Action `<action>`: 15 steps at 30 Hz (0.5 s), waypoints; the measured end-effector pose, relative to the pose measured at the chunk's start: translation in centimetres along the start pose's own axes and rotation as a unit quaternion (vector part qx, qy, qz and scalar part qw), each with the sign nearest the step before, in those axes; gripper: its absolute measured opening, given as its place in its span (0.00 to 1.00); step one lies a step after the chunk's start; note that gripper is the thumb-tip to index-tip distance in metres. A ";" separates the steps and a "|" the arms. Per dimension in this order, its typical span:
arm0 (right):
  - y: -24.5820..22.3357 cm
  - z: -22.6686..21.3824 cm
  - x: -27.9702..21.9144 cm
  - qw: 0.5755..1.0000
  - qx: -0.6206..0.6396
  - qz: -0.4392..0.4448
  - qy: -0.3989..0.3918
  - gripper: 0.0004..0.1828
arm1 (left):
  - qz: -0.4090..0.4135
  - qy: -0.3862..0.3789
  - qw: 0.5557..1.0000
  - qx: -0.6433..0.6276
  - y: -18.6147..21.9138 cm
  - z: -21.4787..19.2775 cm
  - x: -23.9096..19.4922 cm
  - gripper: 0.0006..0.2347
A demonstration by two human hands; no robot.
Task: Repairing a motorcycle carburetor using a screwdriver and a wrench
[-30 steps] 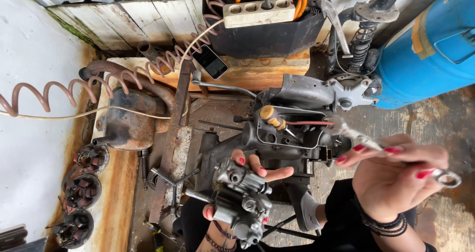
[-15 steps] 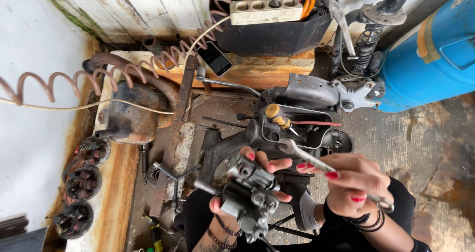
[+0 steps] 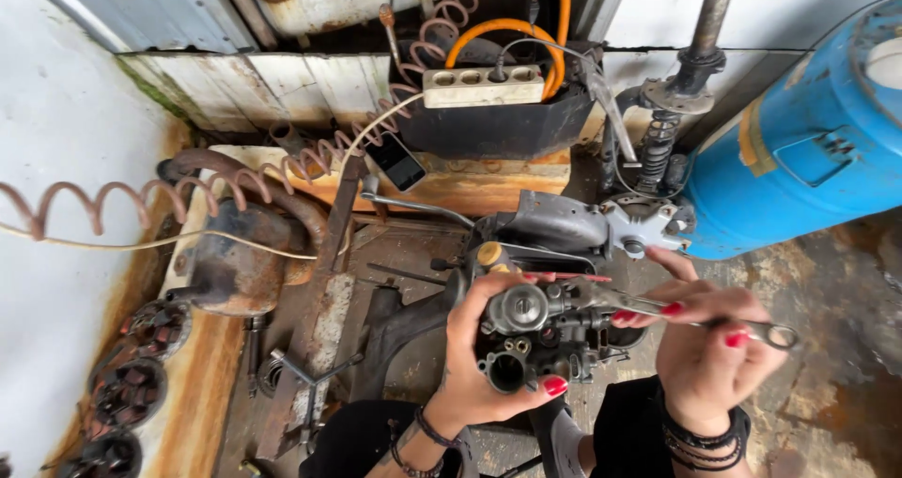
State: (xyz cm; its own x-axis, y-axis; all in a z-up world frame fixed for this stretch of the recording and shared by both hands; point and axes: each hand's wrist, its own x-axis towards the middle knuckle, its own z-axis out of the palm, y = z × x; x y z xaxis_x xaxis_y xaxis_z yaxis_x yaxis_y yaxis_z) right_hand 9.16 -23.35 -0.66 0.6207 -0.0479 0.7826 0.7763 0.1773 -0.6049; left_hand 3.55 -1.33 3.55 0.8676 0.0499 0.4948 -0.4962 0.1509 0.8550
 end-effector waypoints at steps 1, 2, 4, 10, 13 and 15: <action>-0.1 0.3 0.5 1.000 -0.005 0.002 -0.001 0.14 | -0.002 0.000 1.000 -0.005 -0.6 0.0 -0.3 0.26; -0.2 0.7 1.1 1.000 0.008 0.024 -0.010 0.15 | -0.005 -0.005 1.000 -0.006 -1.3 0.0 -0.6 0.26; 0.2 1.2 1.6 0.998 0.024 0.054 -0.019 0.17 | -0.013 -0.006 1.000 -0.003 -2.0 -0.3 -1.1 0.26; 2.3 2.1 0.9 0.991 0.056 0.110 0.041 0.21 | -0.017 -0.005 0.999 0.051 -2.6 -1.2 -1.4 0.26; 2.3 3.1 1.0 0.991 0.076 0.107 0.031 0.21 | -0.025 0.000 0.999 0.048 -2.3 -1.4 -1.6 0.27; 2.6 3.4 0.5 0.989 0.111 0.101 0.007 0.19 | -0.011 0.007 1.000 0.023 -2.1 -1.4 -1.6 0.26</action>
State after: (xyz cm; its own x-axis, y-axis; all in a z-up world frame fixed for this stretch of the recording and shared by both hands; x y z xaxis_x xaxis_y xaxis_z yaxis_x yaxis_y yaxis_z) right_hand 11.16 -19.58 -1.33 0.7626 -0.0025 0.6468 0.5946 0.3963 -0.6995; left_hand 3.22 -0.38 0.71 0.8783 0.0604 0.4742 -0.4780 0.1064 0.8719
